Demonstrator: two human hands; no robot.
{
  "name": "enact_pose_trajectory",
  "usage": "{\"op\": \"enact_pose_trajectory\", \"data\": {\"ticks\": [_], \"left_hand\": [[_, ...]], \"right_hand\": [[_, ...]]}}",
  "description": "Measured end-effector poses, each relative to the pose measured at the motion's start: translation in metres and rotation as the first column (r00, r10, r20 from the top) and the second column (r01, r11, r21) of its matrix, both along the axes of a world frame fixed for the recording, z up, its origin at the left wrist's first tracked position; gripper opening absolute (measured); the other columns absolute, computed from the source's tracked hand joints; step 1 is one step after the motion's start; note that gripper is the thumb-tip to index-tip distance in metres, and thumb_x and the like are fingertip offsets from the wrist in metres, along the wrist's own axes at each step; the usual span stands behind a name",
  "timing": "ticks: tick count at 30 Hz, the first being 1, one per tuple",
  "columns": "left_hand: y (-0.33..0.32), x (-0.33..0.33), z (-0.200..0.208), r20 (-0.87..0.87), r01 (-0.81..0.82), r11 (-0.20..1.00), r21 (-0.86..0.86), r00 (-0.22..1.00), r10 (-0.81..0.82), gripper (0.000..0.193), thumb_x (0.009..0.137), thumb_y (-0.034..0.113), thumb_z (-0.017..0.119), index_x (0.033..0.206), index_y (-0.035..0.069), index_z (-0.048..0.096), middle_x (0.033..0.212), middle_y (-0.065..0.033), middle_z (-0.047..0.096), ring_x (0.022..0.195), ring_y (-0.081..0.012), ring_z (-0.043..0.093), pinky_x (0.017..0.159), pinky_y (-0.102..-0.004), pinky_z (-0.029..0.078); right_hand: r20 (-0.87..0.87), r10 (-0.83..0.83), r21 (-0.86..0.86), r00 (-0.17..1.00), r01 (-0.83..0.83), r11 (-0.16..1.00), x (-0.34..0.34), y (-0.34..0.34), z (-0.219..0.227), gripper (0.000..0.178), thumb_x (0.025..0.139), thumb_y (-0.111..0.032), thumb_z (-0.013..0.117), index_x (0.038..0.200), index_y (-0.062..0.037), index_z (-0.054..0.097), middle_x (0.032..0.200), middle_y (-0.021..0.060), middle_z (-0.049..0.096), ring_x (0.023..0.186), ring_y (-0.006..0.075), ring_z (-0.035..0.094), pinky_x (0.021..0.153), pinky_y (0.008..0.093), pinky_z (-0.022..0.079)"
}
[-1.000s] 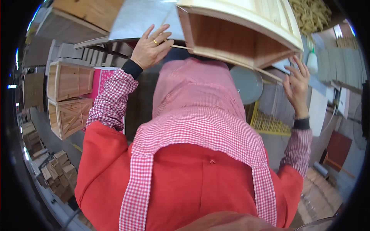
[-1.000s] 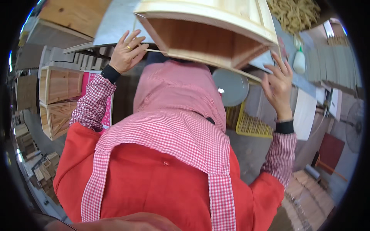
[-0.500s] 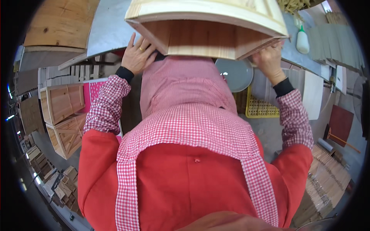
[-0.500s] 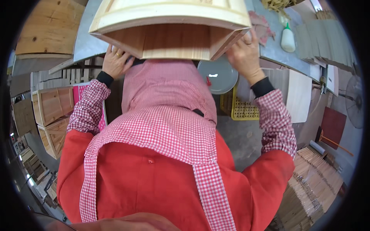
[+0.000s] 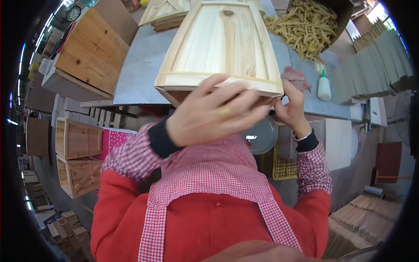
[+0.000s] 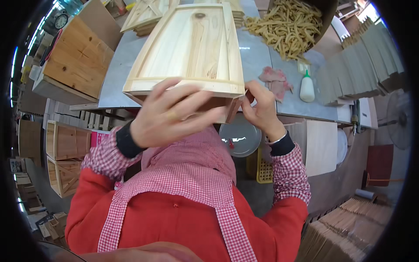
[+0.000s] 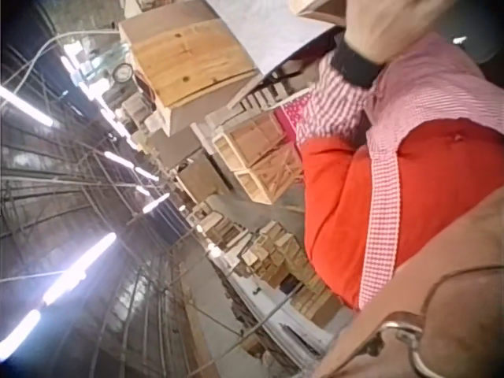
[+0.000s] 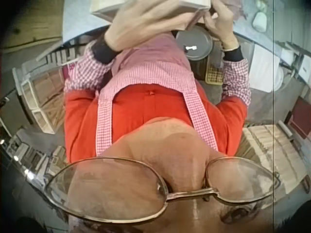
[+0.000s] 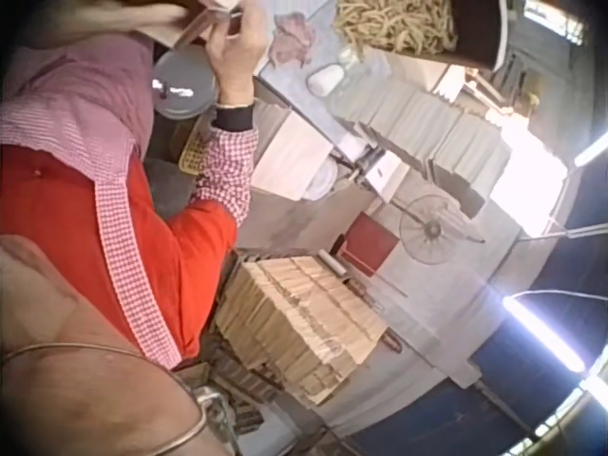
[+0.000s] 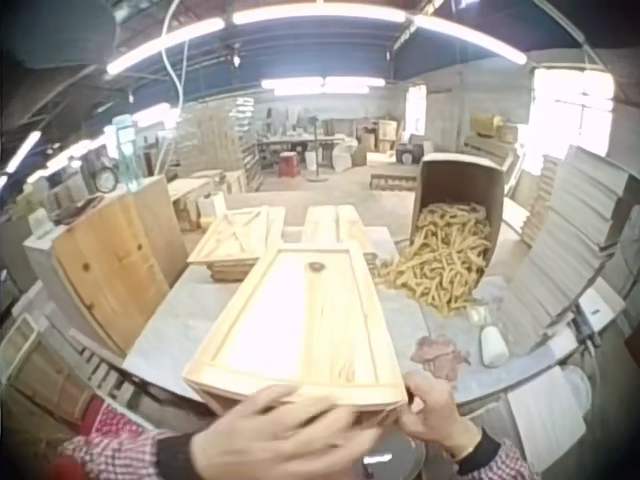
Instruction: Assembling and gluing wooden box components in a workshop.
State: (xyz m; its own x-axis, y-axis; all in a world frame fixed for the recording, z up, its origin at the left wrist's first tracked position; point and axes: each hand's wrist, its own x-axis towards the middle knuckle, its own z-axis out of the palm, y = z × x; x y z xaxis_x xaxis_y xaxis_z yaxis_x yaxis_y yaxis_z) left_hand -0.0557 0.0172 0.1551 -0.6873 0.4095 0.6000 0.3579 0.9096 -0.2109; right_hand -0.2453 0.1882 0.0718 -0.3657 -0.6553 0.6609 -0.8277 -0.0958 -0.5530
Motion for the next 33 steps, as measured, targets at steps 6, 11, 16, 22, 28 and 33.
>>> {"op": "enact_pose_trajectory", "data": {"ticks": [6, 11, 16, 22, 28, 33], "left_hand": [[0.017, -0.074, 0.024, 0.253, 0.140, 0.983, -0.116, 0.961, -0.107, 0.023, 0.076, 0.017, 0.062, 0.097, 0.008, 0.059, 0.122, -0.0097, 0.054, 0.135, -0.0285, 0.037, 0.108, -0.0473, 0.034], [0.017, -0.077, 0.012, 0.321, 0.170, 0.984, 0.051, 0.930, -0.178, 0.016, 0.077, 0.013, 0.058, 0.091, 0.005, 0.054, 0.113, -0.0125, 0.057, 0.133, -0.0292, 0.039, 0.109, -0.0459, 0.034], [0.020, -0.079, 0.014, 0.357, 0.195, 0.970, 0.145, 0.904, -0.235, 0.013, 0.079, 0.011, 0.055, 0.088, 0.003, 0.053, 0.107, -0.0135, 0.059, 0.128, -0.0285, 0.044, 0.109, -0.0428, 0.035], [0.026, -0.081, 0.010, 0.353, 0.200, 0.962, 0.187, 0.900, -0.255, 0.013, 0.081, 0.013, 0.055, 0.088, 0.003, 0.054, 0.108, -0.0133, 0.059, 0.121, -0.0277, 0.050, 0.108, -0.0396, 0.037], [0.009, -0.048, 0.007, 0.026, 0.215, 0.937, 0.276, 0.973, -0.231, 0.013, 0.079, 0.013, 0.058, 0.089, 0.004, 0.058, 0.110, -0.0142, 0.058, 0.115, -0.0286, 0.053, 0.099, -0.0414, 0.042], [-0.044, 0.046, -0.019, -0.234, -0.087, 0.785, 0.613, 0.929, 0.286, 0.027, 0.076, 0.010, 0.070, 0.101, 0.004, 0.060, 0.106, -0.0119, 0.053, 0.097, -0.0262, 0.055, 0.082, -0.0370, 0.048]], "right_hand": [[0.019, 0.066, 0.026, 0.998, -0.066, 0.997, -0.018, 0.003, 0.010, 0.011, 0.079, 0.001, 0.060, 0.090, 0.0003, 0.061, 0.072, 0.0107, 0.060, 0.059, 0.0182, 0.059, 0.053, 0.0286, 0.045], [0.072, -0.085, -0.041, 0.994, 0.088, 0.995, -0.051, -0.030, 0.028, 0.005, 0.082, -0.001, 0.059, 0.087, 0.0000, 0.061, 0.070, 0.0101, 0.061, 0.058, 0.0178, 0.059, 0.054, 0.0276, 0.045], [0.111, -0.181, -0.124, 0.977, 0.195, 0.973, -0.116, -0.098, 0.033, 0.005, 0.084, -0.004, 0.062, 0.084, 0.0006, 0.060, 0.067, 0.0081, 0.060, 0.058, 0.0148, 0.057, 0.055, 0.0268, 0.045], [0.232, -0.073, -0.012, 0.970, 0.078, 0.997, -0.139, -0.106, -0.047, 0.007, 0.085, -0.005, 0.063, 0.089, 0.0008, 0.062, 0.071, 0.0064, 0.061, 0.064, 0.0104, 0.056, 0.058, 0.0259, 0.045], [0.472, -0.025, 0.372, 0.881, -0.174, 0.912, -0.117, -0.047, 0.029, 0.011, 0.089, -0.005, 0.061, 0.095, 0.0031, 0.064, 0.078, -0.0008, 0.062, 0.069, 0.0068, 0.054, 0.062, 0.0226, 0.045], [0.101, -0.025, 0.345, 0.995, -0.012, 0.939, -0.065, -0.058, 0.119, 0.013, 0.087, -0.006, 0.064, 0.098, 0.0013, 0.064, 0.081, 0.0010, 0.063, 0.071, 0.0066, 0.054, 0.064, 0.0215, 0.043]]}}
